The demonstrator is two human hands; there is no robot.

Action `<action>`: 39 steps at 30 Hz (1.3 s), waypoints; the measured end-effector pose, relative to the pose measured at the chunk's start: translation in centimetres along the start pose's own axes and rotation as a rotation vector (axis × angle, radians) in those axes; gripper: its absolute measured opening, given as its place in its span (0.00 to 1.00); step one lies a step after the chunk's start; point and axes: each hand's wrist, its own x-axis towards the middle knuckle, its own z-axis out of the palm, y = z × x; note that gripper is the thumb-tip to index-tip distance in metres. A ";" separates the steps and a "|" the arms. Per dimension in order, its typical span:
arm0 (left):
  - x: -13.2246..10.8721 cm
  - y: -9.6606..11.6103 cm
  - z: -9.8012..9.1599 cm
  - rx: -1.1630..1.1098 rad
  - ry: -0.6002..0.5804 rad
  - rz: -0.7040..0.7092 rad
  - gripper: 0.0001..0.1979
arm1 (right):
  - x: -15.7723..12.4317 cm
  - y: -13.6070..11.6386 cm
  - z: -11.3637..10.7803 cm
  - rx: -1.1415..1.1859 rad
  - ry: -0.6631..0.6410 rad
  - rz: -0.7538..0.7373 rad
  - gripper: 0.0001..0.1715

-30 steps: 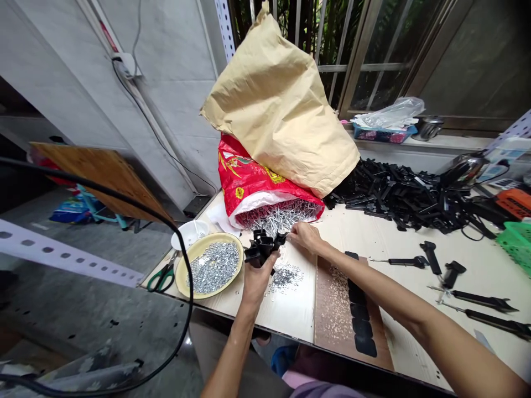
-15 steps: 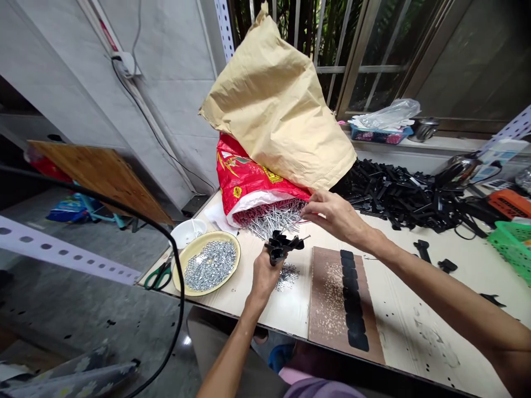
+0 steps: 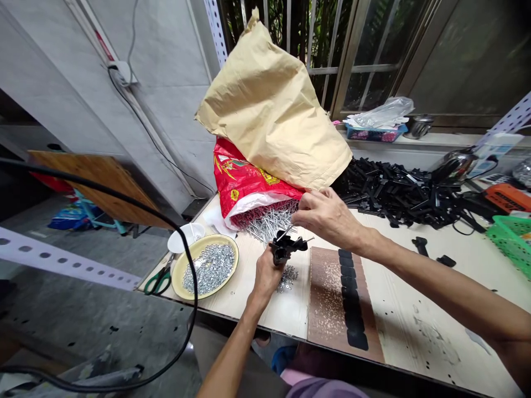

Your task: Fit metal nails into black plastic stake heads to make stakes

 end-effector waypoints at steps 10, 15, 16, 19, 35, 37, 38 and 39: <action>-0.3 1.2 -0.3 -0.166 0.082 -0.102 0.11 | 0.3 3.2 3.4 0.405 -0.010 0.141 0.16; -0.1 2.0 -1.5 -0.226 0.170 -0.204 0.12 | -1.8 5.1 10.3 0.282 -0.391 0.519 0.09; 0.1 1.9 -1.6 -0.227 0.180 -0.220 0.12 | -2.2 4.7 11.7 0.258 -0.454 0.562 0.10; 0.3 1.5 -1.5 -0.266 0.168 -0.281 0.14 | -2.8 3.1 14.7 0.213 -0.479 0.630 0.13; 1.0 -0.5 -0.2 -0.261 0.204 -0.333 0.19 | -1.7 4.5 5.3 0.449 0.197 0.452 0.10; 1.3 -0.1 0.0 -0.120 0.220 -0.269 0.20 | -1.3 3.2 2.6 0.548 0.215 0.342 0.08; 1.4 0.2 0.1 -0.069 0.215 -0.247 0.19 | -1.2 2.5 1.7 0.601 0.203 0.308 0.07; 1.5 0.5 0.1 -0.031 0.205 -0.233 0.19 | -1.1 1.9 1.0 0.655 0.190 0.291 0.07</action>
